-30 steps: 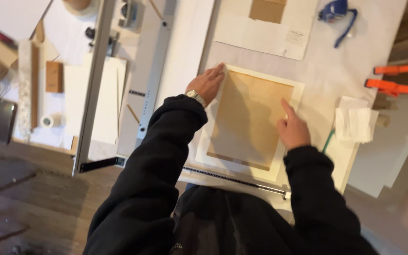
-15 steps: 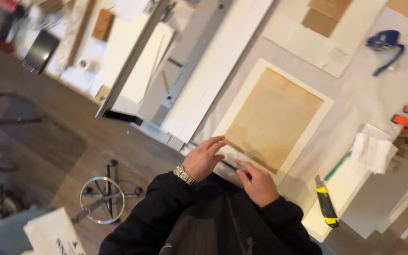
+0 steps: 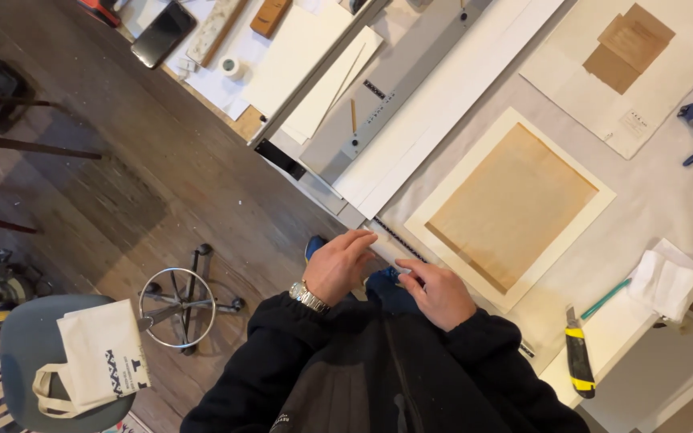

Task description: Trimming mat board using a rail cutter and applying archival tape to secure artwork for framing.

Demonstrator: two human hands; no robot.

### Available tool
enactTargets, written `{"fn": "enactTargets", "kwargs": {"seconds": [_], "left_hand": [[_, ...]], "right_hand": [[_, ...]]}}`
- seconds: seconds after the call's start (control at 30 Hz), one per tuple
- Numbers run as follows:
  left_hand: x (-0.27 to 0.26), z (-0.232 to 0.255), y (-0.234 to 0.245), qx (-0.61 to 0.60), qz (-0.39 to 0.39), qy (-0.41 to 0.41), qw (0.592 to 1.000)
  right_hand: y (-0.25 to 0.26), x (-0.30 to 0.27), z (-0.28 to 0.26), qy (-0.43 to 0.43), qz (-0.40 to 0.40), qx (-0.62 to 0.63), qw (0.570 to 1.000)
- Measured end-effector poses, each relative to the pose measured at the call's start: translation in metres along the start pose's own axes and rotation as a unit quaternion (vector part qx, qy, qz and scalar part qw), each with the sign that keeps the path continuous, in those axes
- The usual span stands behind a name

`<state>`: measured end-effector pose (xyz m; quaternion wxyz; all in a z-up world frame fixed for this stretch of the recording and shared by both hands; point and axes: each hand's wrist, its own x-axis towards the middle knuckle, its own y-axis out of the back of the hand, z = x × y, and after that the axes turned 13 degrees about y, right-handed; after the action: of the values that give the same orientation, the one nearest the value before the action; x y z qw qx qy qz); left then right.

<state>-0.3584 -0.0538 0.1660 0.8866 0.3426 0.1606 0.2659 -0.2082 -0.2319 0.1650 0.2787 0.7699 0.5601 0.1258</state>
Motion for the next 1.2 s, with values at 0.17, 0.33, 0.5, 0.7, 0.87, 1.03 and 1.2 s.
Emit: {"fn": "enactTargets", "kwargs": {"seconds": [0.17,0.33,0.5,0.7,0.87,1.03,1.2], "left_hand": [[0.011,-0.005,0.049,-0.012,0.052,-0.005,0.999],[0.077,-0.047,0.109,-0.036,0.090,-0.005,0.995],[0.220,-0.131,0.152,0.016,0.153,-0.065,0.986],[0.423,-0.231,0.126,0.225,0.076,-0.062,0.969],[0.506,-0.251,0.104,0.298,0.010,0.078,0.951],[0.548,-0.279,0.088,0.416,0.020,0.095,0.904],[0.569,-0.308,0.084,0.389,0.043,0.103,0.915]], "right_hand": [[-0.009,0.005,-0.016,0.016,-0.023,-0.002,1.000],[-0.022,0.005,-0.025,0.019,0.001,-0.016,1.000],[-0.046,0.009,-0.029,-0.081,0.051,0.018,0.995],[-0.091,0.035,-0.049,-0.195,0.138,0.045,0.970],[-0.129,0.052,-0.059,-0.300,0.158,0.075,0.938],[-0.146,0.065,-0.054,-0.351,0.187,0.115,0.910],[-0.123,0.098,-0.068,-0.355,0.198,0.111,0.907]]}}
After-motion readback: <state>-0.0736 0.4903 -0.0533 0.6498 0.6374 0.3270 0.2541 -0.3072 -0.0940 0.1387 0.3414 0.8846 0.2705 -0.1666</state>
